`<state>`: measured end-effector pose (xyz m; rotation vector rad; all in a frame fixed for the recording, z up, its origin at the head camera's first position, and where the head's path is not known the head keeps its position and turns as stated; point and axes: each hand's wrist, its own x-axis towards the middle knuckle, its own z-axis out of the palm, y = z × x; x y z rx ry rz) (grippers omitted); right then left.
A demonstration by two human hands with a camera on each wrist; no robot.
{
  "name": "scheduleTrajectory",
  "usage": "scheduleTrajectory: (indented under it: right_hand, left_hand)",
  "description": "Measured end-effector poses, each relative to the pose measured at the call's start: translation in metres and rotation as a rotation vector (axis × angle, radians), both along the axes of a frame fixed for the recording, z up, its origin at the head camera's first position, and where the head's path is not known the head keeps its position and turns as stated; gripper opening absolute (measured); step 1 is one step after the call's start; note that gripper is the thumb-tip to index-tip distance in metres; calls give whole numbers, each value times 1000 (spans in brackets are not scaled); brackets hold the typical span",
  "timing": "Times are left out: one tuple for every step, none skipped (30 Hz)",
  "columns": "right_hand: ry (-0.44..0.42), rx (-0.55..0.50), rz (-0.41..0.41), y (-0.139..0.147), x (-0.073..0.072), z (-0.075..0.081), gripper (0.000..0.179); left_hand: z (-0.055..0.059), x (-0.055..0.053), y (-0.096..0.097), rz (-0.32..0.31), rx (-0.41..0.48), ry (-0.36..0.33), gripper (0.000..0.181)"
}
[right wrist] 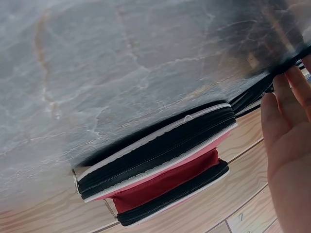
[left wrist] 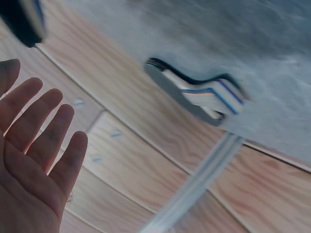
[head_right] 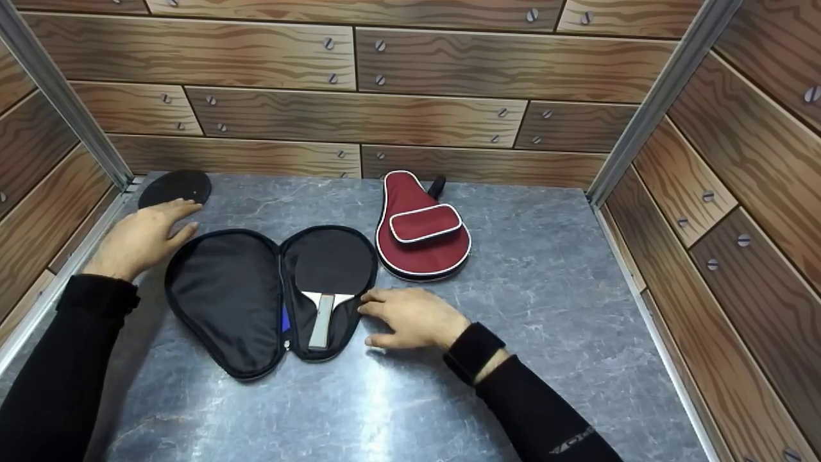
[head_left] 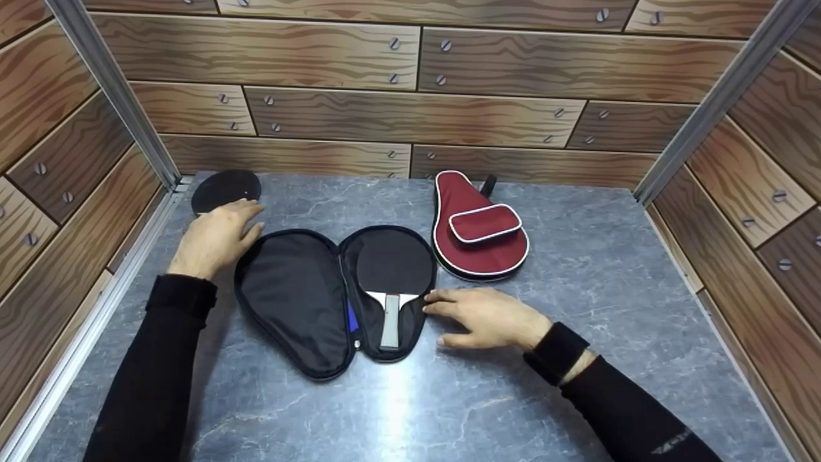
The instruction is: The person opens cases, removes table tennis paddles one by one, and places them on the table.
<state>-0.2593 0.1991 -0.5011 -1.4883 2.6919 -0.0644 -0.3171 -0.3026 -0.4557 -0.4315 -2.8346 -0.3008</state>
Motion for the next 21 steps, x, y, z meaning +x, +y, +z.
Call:
scheduleTrajectory:
  right_hand:
    - [-1, -2, 2, 0, 0, 0, 65]
    - [-3, 1, 1, 0, 0, 0, 65]
    - [-5, 5, -1, 0, 0, 0, 65]
    - [-6, 8, -2, 0, 0, 0, 65]
    - [-7, 9, -2, 0, -1, 0, 65]
    - [-7, 8, -1, 0, -1, 0, 65]
    - [-6, 7, 1, 0, -1, 0, 65]
    - [-6, 9, 0, 0, -1, 0, 65]
    - [-6, 8, 1, 0, -1, 1, 65]
    - [-5, 6, 2, 0, -1, 1, 64]
    - [-5, 4, 4, 0, -1, 1, 64]
    - [-3, 1, 6, 0, -1, 1, 64]
    - [-1, -2, 7, 0, -1, 1, 63]
    - [0, -5, 10, 0, -1, 1, 63]
    - [3, -10, 13, 0, -1, 1, 63]
    - [8, -17, 18, 0, -2, 0, 62]
    - [13, -24, 25, 0, -2, 0, 62]
    - [17, -29, 29, 0, -2, 0, 62]
    - [19, -34, 33, 0, -2, 0, 61]
    - [21, -37, 37, -1, -2, -1, 61]
    - [23, -39, 39, -1, -2, -1, 61]
  left_hand:
    - [2, 1, 4, -15, -2, 12, 44]
    - [3, 1, 8, -31, -3, 24, 44]
    - [4, 2, 13, -46, -7, 36, 44]
    - [6, 3, 16, -62, -11, 51, 44]
    - [7, 4, 20, -70, -18, 64, 43]
    - [7, 5, 24, -81, -23, 73, 44]
    - [8, 6, 28, -93, -29, 81, 44]
    - [9, 7, 32, -105, -32, 84, 44]
    - [10, 8, 35, -113, -36, 85, 44]
    - [10, 9, 39, -123, -39, 87, 45]
    - [11, 10, 42, -132, -42, 88, 46]
    - [11, 11, 45, -146, -40, 89, 46]
    - [12, 12, 48, -158, -40, 92, 46]
    - [13, 13, 51, -169, -41, 98, 46]
    - [13, 14, 54, -177, -42, 102, 46]
    - [14, 15, 57, -187, -46, 108, 46]
    - [15, 16, 60, -197, -49, 109, 46]
    - [16, 17, 62, -206, -53, 108, 47]
    - [16, 19, 65, -214, -58, 106, 47]
    - [17, 20, 68, -221, -64, 104, 47]
    - [17, 21, 71, -226, -69, 100, 48]
